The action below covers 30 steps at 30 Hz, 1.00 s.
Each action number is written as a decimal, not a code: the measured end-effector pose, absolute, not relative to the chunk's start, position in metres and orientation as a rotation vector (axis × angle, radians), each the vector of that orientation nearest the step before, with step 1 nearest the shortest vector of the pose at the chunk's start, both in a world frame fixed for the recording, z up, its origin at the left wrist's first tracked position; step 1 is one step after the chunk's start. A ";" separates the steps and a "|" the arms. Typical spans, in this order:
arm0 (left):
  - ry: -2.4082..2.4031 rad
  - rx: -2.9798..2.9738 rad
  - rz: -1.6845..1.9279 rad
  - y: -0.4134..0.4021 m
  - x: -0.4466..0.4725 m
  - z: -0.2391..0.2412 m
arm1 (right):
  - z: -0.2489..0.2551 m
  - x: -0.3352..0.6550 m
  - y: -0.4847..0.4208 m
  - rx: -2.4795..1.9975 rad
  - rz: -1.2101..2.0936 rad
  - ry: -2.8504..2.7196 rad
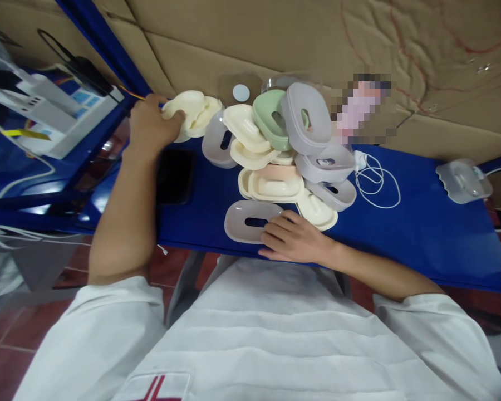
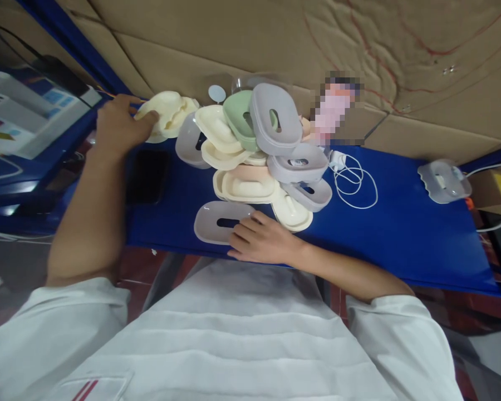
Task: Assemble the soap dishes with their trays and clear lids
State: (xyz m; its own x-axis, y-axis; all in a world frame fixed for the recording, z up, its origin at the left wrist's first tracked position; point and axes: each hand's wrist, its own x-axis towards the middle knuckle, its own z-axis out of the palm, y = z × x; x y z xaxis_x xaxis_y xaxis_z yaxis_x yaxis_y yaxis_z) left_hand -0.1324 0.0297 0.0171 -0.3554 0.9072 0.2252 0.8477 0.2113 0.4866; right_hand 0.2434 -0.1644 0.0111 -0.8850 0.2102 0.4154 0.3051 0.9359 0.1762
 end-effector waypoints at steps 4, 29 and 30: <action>2.270 1.759 0.871 0.030 -0.136 0.016 | 0.025 0.265 -0.155 -0.420 -0.293 -2.524; 2.041 1.961 1.085 0.008 -0.095 0.041 | -0.007 0.598 -0.070 -2.562 -0.260 -1.028; 2.042 1.968 1.114 0.007 -0.094 0.042 | -0.009 0.601 -0.070 -2.564 -0.287 -0.988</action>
State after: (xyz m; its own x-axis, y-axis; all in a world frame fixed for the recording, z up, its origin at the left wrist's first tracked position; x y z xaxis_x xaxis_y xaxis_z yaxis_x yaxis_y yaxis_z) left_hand -0.0941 0.0072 0.0422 -0.1633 0.8982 0.4081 0.8292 -0.0991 0.5501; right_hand 0.6010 -0.0697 -0.0091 0.7326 0.6017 0.3183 0.6786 -0.6825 -0.2715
